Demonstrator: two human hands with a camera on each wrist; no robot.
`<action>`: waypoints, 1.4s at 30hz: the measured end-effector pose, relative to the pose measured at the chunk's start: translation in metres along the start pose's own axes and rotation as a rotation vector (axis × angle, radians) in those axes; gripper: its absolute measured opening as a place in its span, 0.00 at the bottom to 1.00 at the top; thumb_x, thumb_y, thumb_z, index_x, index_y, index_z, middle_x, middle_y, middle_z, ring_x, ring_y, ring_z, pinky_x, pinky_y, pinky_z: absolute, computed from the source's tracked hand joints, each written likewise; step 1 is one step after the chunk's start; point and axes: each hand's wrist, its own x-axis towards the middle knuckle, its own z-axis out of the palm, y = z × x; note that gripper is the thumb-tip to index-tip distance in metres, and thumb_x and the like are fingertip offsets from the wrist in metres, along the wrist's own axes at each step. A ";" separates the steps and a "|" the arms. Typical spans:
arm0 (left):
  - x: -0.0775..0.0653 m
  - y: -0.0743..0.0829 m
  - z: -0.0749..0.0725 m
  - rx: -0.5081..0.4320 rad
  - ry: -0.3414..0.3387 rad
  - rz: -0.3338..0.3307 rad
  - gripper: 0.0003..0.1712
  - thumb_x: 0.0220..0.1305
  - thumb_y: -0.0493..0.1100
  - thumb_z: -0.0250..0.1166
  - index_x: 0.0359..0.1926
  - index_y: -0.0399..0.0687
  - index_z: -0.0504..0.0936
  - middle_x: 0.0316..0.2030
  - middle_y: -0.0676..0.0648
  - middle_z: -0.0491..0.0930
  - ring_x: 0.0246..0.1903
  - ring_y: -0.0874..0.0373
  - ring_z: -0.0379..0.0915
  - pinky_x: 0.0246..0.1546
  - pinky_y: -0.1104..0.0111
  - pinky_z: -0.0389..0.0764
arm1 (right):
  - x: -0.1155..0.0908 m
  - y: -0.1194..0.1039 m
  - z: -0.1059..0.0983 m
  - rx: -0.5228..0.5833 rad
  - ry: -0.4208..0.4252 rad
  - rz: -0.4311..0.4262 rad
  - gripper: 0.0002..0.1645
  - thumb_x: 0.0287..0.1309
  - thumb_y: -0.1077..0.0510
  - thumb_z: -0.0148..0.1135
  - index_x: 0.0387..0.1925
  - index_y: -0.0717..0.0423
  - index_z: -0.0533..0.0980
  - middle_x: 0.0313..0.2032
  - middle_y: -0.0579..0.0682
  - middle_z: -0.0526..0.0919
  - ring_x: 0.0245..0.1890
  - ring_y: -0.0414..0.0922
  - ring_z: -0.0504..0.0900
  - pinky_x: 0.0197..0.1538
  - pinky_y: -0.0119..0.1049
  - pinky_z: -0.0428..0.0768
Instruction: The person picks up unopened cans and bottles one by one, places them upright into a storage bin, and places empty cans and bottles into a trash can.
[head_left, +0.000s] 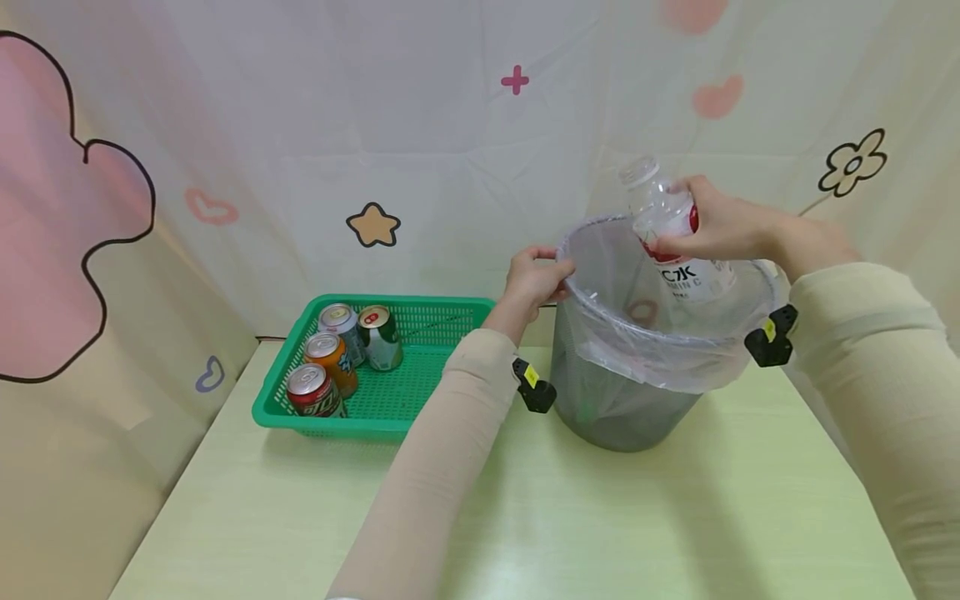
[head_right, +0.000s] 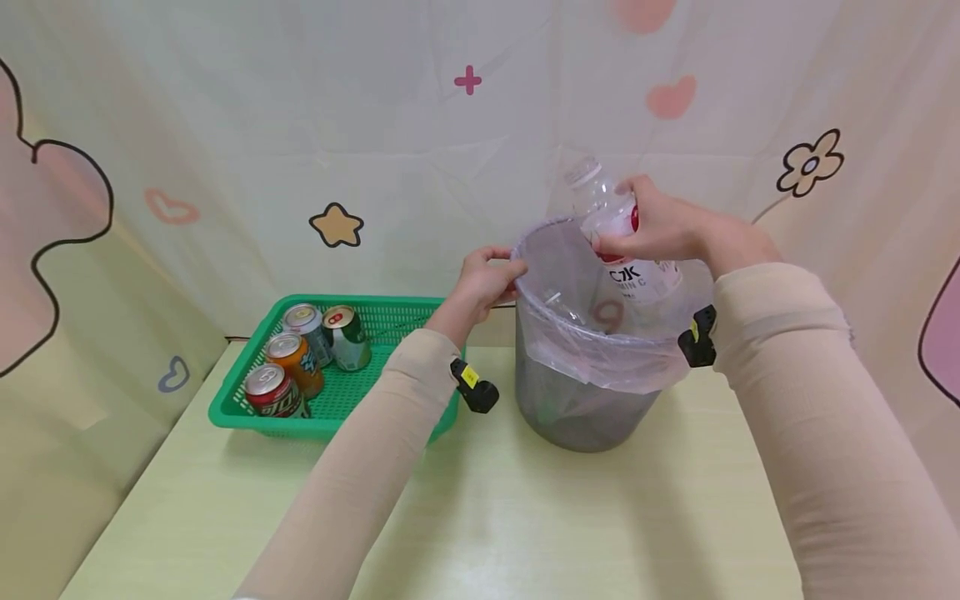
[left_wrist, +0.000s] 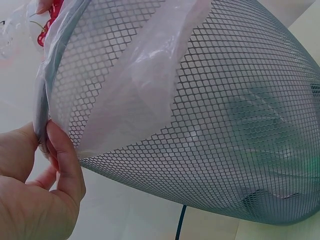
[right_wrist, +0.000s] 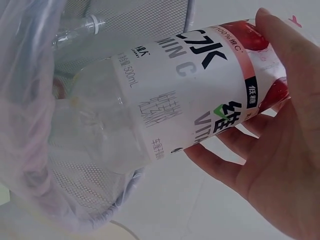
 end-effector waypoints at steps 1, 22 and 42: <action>0.000 0.000 0.000 -0.001 0.001 -0.002 0.15 0.50 0.39 0.62 0.40 0.49 0.71 0.27 0.45 0.77 0.19 0.60 0.73 0.22 0.72 0.78 | 0.000 0.000 0.000 -0.001 -0.003 0.003 0.50 0.50 0.43 0.57 0.60 0.62 0.40 0.46 0.62 0.62 0.42 0.52 0.68 0.42 0.43 0.71; -0.001 0.000 0.002 0.009 0.015 -0.004 0.15 0.50 0.39 0.62 0.40 0.49 0.71 0.26 0.44 0.77 0.19 0.60 0.73 0.27 0.69 0.79 | -0.005 0.003 0.000 -0.167 -0.033 -0.050 0.31 0.56 0.41 0.48 0.53 0.60 0.62 0.49 0.61 0.71 0.48 0.58 0.71 0.49 0.52 0.68; 0.003 0.005 -0.003 0.398 0.143 0.149 0.23 0.49 0.52 0.64 0.44 0.48 0.72 0.32 0.47 0.75 0.18 0.57 0.76 0.20 0.71 0.78 | -0.004 0.000 0.005 -0.246 0.016 -0.115 0.24 0.59 0.45 0.44 0.48 0.58 0.68 0.44 0.56 0.75 0.45 0.54 0.73 0.47 0.50 0.70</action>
